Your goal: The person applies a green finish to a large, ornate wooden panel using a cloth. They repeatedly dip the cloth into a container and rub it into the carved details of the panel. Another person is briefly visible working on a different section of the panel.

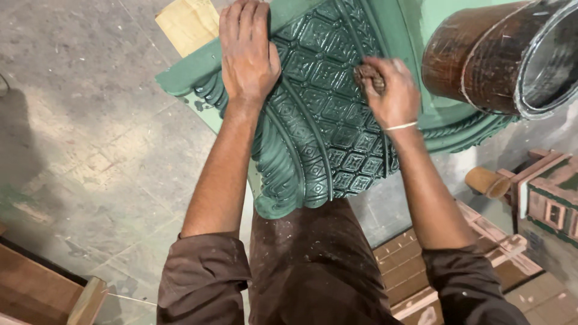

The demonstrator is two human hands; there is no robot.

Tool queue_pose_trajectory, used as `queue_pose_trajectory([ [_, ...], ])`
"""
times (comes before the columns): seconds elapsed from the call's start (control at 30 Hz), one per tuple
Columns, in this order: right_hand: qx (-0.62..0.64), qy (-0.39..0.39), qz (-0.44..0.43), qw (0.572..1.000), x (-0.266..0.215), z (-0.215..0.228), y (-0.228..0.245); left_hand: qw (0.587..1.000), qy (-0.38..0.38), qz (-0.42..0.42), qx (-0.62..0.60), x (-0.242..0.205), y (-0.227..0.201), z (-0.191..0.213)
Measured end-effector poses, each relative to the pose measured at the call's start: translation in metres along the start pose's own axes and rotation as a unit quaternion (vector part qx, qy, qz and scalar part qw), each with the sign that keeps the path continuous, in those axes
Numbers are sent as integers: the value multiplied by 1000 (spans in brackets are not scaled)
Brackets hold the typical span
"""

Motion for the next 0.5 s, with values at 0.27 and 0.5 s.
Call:
queue_pose_trajectory([
  [0.27,-22,2,-14,1000,-25,-11,-13,1000,9,4,4,-1,1,-1],
  [0.5,-12,-56,-18,998,-23,-9,-5,1000,21,5,9,-3,0,0],
])
Point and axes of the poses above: each hand's wrist, its own x-axis towards the middle knuckle, its own z-axis out of the back of the hand, y = z × x, the point moved 4 cm from there along x, towards the middle knuckle, and after that the axes turned 7 degrees about -y, right-handed, at the moved point
